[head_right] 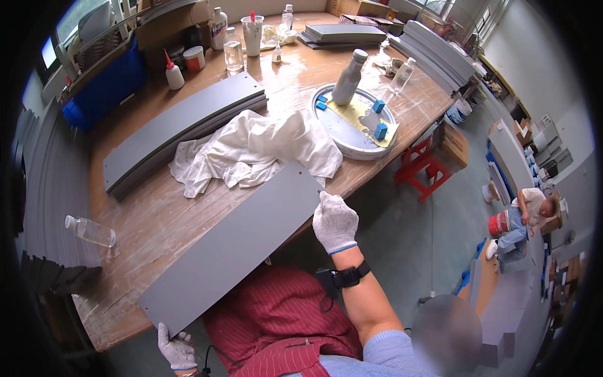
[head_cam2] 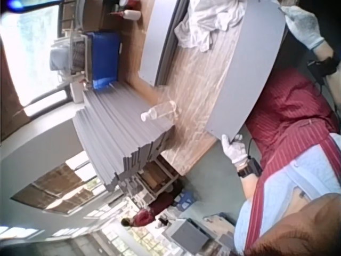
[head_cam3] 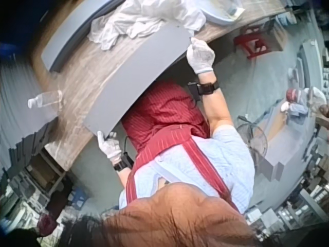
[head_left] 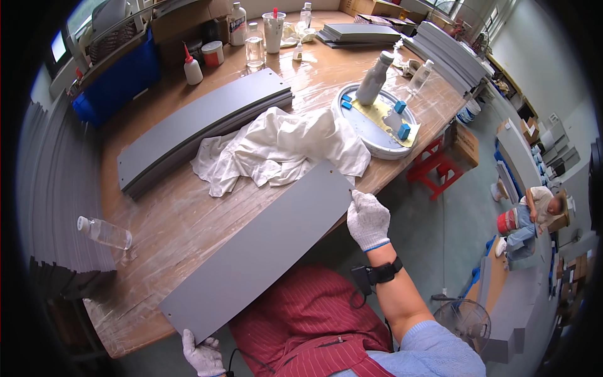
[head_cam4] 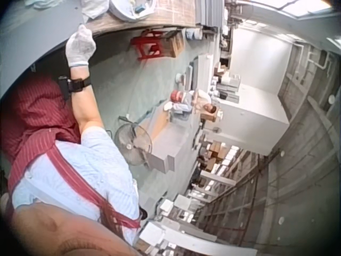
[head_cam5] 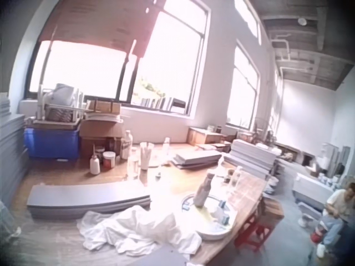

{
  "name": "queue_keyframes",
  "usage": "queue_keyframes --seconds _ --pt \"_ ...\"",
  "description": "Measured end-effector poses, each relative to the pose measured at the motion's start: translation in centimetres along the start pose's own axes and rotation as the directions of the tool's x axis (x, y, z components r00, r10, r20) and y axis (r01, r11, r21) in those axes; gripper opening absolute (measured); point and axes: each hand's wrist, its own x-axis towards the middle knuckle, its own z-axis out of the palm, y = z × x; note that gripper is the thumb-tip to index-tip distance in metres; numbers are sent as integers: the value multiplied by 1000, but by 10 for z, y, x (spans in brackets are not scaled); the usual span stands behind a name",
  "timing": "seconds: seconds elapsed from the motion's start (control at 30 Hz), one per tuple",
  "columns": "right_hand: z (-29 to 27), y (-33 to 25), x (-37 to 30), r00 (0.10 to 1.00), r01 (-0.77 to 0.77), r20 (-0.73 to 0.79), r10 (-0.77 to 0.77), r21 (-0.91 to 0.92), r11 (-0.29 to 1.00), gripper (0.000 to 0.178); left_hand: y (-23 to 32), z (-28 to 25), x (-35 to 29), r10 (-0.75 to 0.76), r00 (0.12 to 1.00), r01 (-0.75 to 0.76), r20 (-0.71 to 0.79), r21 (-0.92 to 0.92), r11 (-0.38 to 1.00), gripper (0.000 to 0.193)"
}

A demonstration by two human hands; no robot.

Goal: The person sands the edges of a gray metal panel using a blue sanding block, then wipes the surface with a white cloth. They repeat this process on multiple panels, stacking the finished ones on the table.

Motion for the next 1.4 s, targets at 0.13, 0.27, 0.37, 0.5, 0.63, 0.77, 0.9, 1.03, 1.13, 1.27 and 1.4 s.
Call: queue_keyframes --seconds 0.13,0.27,0.37,0.5,0.63,0.77,0.9,1.03,1.13,1.27,1.4 --pt "3 14 2 995 -39 -89 37 -26 999 19 -1 2 2 -7 1000 8 19 -27 1000 29" --pt "0 -1 3 1000 -11 -22 11 19 1000 19 -2 1 3 0 1000 0 8 -21 1000 30" --pt "1 8 3 997 -65 -51 64 -21 998 19 -1 2 1 -2 1000 2 0 -26 1000 30" --pt "4 7 2 998 8 -62 -4 70 998 19 -1 3 1 -2 1000 2 6 -24 1000 30" --pt "4 6 3 998 -15 -63 17 31 999 19 1 7 -2 -4 1000 5 17 -38 999 30" --pt "5 -12 4 996 58 -70 -48 146 988 19 -1 3 0 6 1000 -6 -9 -25 1000 30" --pt "8 -31 14 1000 2 -21 2 167 986 21 -1 1 4 0 1000 0 -10 -4 1000 30" --pt "-4 -111 -3 954 214 133 -270 329 920 19 2 12 -1 2 1000 -2 -2 -39 999 30" --pt "-30 -163 -50 774 431 122 -621 616 659 7 2 10 -4 2 999 -5 -44 -70 998 29" --pt "-15 -119 -14 951 238 19 -309 593 770 19 -1 6 -5 31 999 -30 21 -75 997 26" --pt "11 -40 24 999 24 26 -35 338 941 20 1 9 -3 27 997 -20 66 -116 993 23"
